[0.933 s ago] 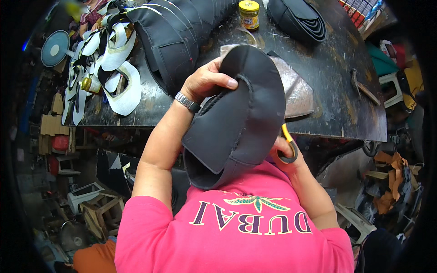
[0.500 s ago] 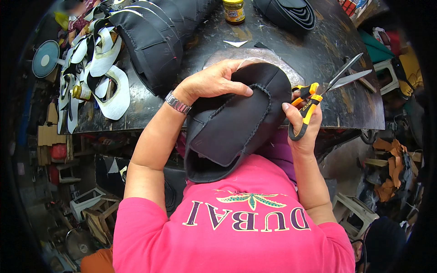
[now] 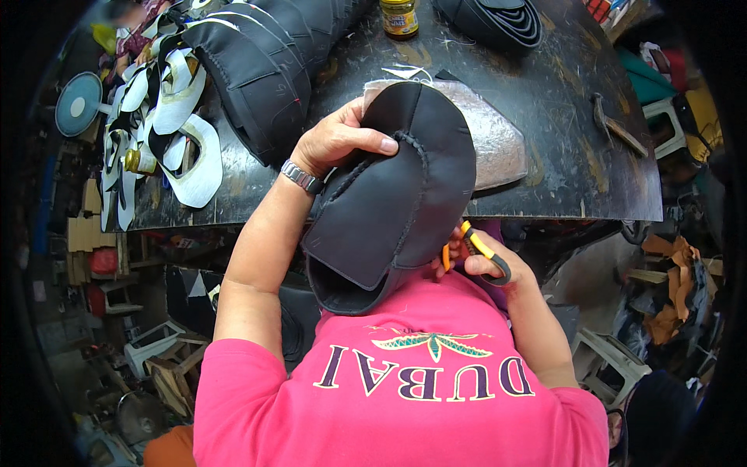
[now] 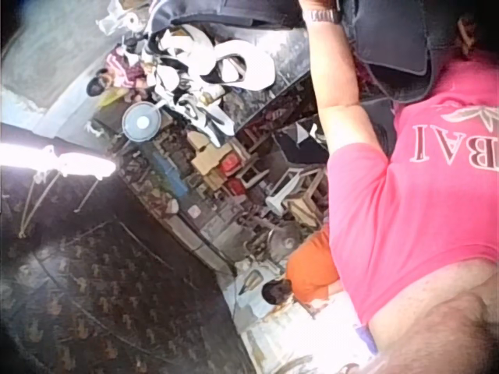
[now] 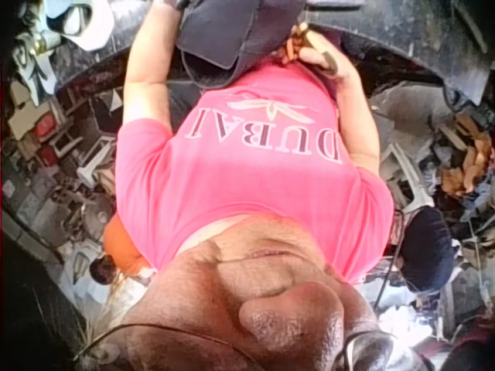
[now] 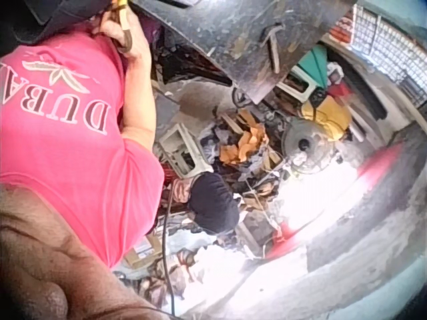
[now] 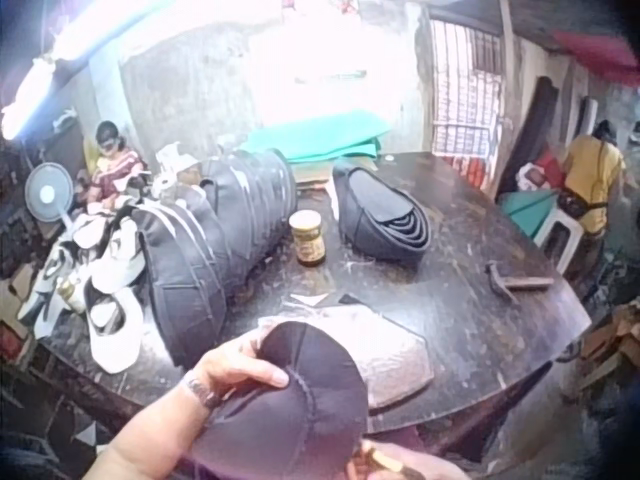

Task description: The person uses scissors to trim excess material from the edges of black slip-on shoes. They repeatedly pick up shoes, cut along the seams, and place the trimmed shoes on the table. The person handles multiple shoes one at a time throughout the clip.

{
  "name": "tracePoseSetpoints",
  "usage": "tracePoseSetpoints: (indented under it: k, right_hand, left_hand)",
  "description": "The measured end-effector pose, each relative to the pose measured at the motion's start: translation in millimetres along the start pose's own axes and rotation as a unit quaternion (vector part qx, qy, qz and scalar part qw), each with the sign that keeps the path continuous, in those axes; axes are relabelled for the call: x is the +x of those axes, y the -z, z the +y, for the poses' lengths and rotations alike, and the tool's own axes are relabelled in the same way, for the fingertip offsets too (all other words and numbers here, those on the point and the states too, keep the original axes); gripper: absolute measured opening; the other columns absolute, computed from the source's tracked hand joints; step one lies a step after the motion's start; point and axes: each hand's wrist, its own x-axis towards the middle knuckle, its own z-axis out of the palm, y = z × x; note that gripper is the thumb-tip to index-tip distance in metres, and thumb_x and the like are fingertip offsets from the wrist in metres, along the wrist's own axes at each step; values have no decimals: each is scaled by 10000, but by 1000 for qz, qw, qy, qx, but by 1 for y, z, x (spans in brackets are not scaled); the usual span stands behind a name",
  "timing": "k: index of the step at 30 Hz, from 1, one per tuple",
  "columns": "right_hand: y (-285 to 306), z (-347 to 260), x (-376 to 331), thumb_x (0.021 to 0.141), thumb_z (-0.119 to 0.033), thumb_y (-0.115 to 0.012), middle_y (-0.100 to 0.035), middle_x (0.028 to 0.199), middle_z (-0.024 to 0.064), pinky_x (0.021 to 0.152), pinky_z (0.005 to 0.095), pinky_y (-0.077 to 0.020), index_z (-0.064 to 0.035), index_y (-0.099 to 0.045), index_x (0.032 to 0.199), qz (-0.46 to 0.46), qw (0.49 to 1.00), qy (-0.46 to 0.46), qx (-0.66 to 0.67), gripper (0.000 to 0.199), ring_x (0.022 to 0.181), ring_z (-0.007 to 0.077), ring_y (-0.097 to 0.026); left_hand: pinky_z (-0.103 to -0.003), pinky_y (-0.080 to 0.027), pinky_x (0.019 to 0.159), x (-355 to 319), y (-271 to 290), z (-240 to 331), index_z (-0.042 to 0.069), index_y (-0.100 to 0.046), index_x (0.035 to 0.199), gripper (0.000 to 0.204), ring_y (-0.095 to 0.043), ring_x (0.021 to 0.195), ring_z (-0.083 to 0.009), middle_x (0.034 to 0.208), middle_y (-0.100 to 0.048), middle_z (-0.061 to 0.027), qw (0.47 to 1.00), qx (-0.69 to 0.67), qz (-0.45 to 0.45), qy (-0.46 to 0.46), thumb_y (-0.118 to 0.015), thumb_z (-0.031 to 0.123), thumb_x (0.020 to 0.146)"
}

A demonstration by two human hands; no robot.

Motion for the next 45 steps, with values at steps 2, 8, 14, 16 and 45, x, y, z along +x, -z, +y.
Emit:
tracePoseSetpoints:
  k: [2, 8, 14, 16, 45]
  right_hand:
    - [1, 5, 5, 686, -542, -820, -620, 996, 97, 841, 321, -500, -28, -484, 1255, -55, 998, 4, 19, 837, 904, 190, -624]
    - [-2, -4, 5, 668, -538, -848, -598, 1058, 98, 806, 337, -513, -32, -477, 1276, -45, 994, 76, 58, 873, 928, 202, -620]
    - [4, -17, -1, 674, -408, -877, -598, 949, 66, 738, 272, -482, -30, -524, 1243, 41, 996, 79, -16, 768, 798, 140, -594]
    - [3, -16, -3, 678, -376, -877, -597, 927, 57, 718, 258, -477, -27, -539, 1226, 74, 994, 74, -17, 733, 776, 125, -588]
    - [5, -24, -16, 630, -214, -928, -504, 704, -27, 464, 180, -405, -68, -537, 871, 290, 952, 25, -94, 483, 541, 25, -477]
  left_hand:
    - [-275, -510, 900, 1, 1, 0, 25, -589, 1267, 528, -643, 949, -122, 1093, -681, -40, 1000, 15, -6, 4, -724, -23, 758]
    - [-273, -469, 961, -1, 2, 14, 24, -551, 1324, 590, -608, 1022, -112, 1153, -658, -34, 995, 95, -13, 31, -737, -11, 765]
    - [-268, -386, 1044, -1, -6, 16, 32, -480, 1408, 681, -532, 1148, -122, 1259, -601, -28, 989, 149, -11, 10, -742, 32, 780]
    - [-268, -367, 1060, 0, -8, 16, 36, -466, 1423, 689, -513, 1177, -122, 1294, -583, -26, 985, 169, -19, -1, -733, 40, 788]
    - [-257, -380, 1057, 12, -10, 9, 28, -455, 1434, 691, -521, 1184, -110, 1304, -588, -41, 980, 177, -81, 41, -705, -2, 790]
